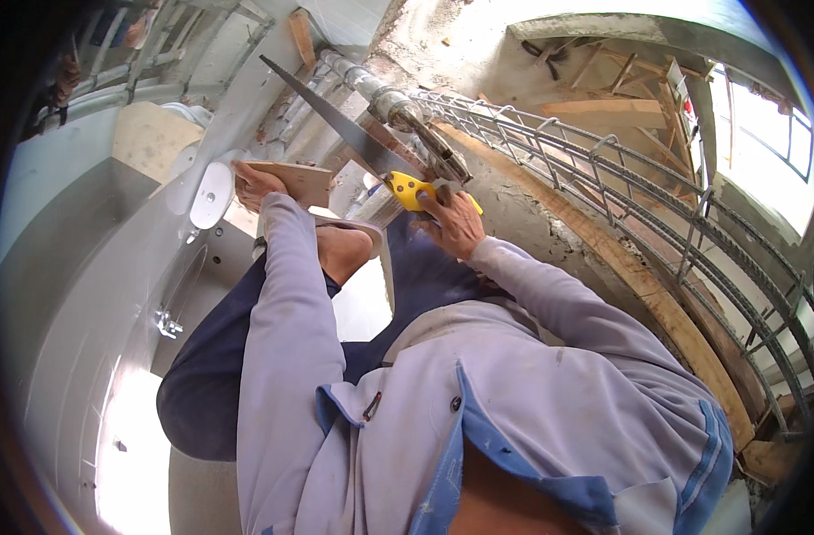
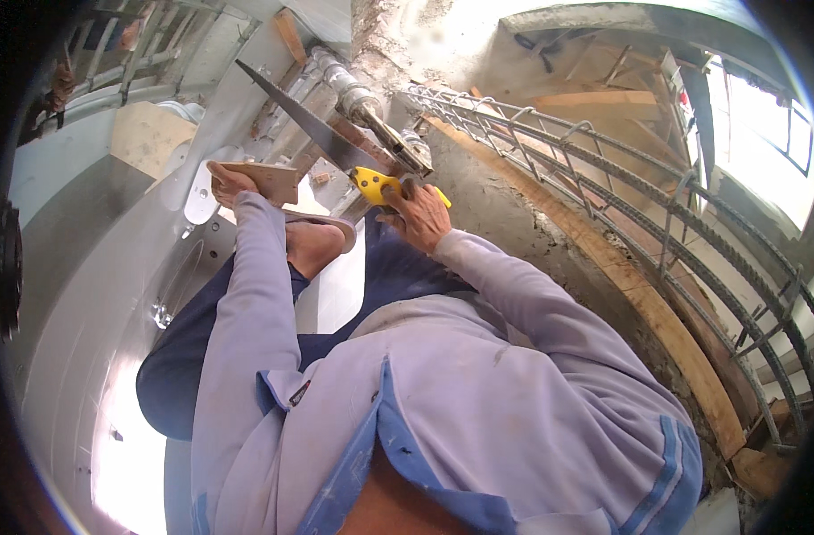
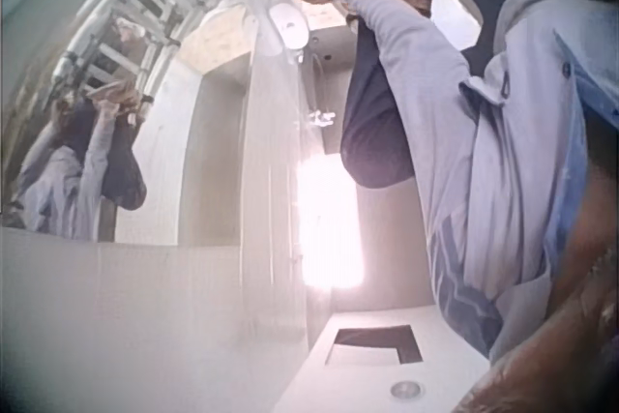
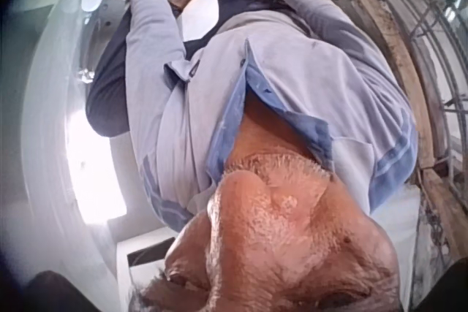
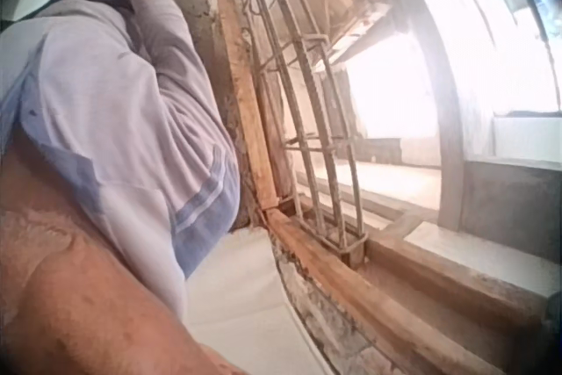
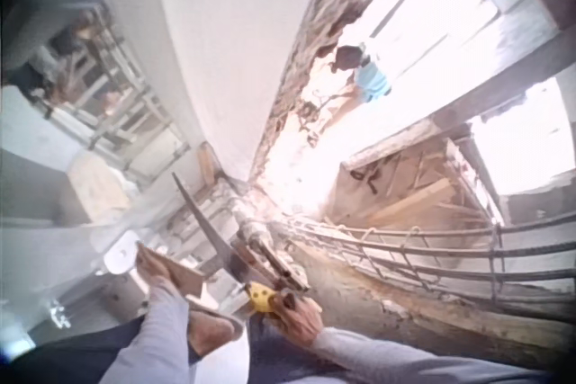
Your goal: The person uses a hand saw to cut a piece of wood and then hammers it into place on a metal scaffolding structure. They adjust the wood and hammer it multiple times to secure it as part of a construction formwork setup.
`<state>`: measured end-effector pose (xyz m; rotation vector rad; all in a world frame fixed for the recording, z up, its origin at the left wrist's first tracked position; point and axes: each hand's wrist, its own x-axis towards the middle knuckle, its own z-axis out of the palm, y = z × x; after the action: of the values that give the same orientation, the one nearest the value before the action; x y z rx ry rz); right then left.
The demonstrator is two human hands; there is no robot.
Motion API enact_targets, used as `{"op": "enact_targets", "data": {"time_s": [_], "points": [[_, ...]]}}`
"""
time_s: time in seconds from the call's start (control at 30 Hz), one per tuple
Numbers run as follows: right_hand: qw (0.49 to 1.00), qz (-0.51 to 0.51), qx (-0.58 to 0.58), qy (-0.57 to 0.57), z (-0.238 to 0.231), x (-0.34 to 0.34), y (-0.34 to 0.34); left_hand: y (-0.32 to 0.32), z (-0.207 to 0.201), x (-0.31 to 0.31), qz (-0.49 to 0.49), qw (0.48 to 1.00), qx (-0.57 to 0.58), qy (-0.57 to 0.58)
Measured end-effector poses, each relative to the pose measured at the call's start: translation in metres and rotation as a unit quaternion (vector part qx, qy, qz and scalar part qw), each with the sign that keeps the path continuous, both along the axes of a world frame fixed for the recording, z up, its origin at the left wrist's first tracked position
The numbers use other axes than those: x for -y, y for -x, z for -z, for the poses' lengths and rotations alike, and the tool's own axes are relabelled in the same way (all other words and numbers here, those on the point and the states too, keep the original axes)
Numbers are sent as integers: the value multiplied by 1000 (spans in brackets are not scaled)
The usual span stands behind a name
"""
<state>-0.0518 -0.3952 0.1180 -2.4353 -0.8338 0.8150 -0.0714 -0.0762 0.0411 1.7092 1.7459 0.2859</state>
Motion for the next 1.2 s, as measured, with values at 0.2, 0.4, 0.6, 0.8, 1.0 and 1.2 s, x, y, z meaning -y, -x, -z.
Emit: {"op": "enact_targets", "data": {"time_s": [0.2, 0.4, 0.6, 0.8, 1.0, 1.2], "points": [[995, -34, 77, 51, 54, 3, 11, -31, -48, -17, -102, 929, 324, 146], [990, -32, 112, 83, 17, 0, 16, -40, -21, -59, 95, 657, 569, 486], [940, 132, 143, -280, -154, -23, -25, -111, -177, 51, 152, 512, 647, 544], [878, 27, 365, -308, -283, -5, -68, -141, -290, 155, 234, 499, 638, 537], [795, 114, 483, -350, -366, 72, -59, -152, -402, 243, 389, 533, 553, 510], [749, 153, 568, -304, -457, 145, -4, -155, -504, 286, 682, 429, 522, 279]]}}
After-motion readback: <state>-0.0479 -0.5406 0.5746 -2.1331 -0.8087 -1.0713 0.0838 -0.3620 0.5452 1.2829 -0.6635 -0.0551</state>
